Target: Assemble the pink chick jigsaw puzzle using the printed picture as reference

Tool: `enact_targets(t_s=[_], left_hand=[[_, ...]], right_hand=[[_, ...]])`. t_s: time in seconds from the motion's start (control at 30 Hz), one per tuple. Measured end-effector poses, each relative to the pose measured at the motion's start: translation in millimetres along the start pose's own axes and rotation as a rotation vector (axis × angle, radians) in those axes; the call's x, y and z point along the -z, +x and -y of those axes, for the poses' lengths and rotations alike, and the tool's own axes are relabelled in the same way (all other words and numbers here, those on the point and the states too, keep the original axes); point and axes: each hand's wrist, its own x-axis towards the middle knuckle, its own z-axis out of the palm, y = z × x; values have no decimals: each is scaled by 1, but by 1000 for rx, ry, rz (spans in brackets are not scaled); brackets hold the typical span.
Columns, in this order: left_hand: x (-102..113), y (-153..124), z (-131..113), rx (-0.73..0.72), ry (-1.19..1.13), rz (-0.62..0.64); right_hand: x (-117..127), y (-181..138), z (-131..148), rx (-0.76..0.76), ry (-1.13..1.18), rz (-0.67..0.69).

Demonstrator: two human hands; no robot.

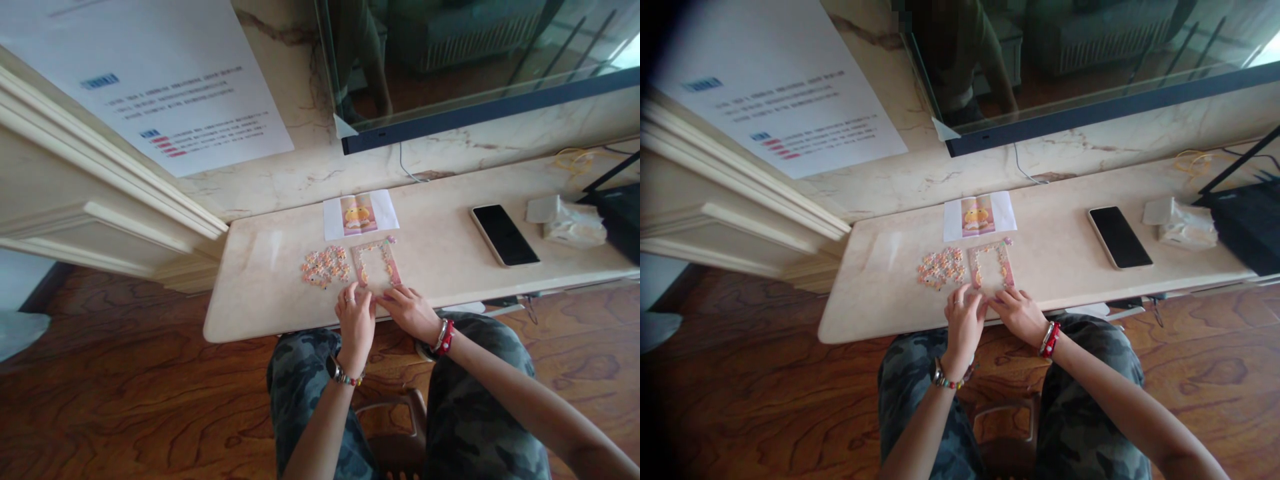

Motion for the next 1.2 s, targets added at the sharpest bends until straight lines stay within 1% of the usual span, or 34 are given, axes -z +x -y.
enact_targets(t_s=[0.17,0.23,0.3,0.4,0.47,0.5,0.57,0.63,0.73,0.8,0.9,1.0,1.1,1.2], left_hand=[[-1,-8,2,-56,-2,-2],[-1,-8,5,-72,-9,-11],[-2,-5,7,-77,-17,-19],[-3,1,8,-66,-22,-23],[-4,5,7,-58,-26,-18],[-4,8,7,-54,-31,-15],[-4,11,5,-40,-43,-11],[-3,13,5,-27,-61,-7],[0,12,10,-27,-94,-19],[2,8,17,-30,-109,-38],[5,1,31,-20,-105,-55],[5,-4,43,-11,-90,-39],[3,-4,46,-14,-82,-19],[3,-2,43,0,-71,-15]], right_hand=[[-1,1,0,-21,52,-10],[-2,-1,0,-28,115,-49],[-1,-3,-3,-54,198,-121],[2,-1,-22,-179,296,-258],[5,9,-44,-311,288,-334],[6,16,-56,-377,262,-339],[7,36,-79,-464,188,-311],[6,56,-95,-522,115,-228],[1,79,-102,-555,47,-82],[-1,85,-101,-564,10,-27],[-1,82,-99,-559,-16,-2],[0,72,-100,-559,-24,16],[0,62,-101,-569,-28,5],[-1,56,-104,-546,3,-41]])
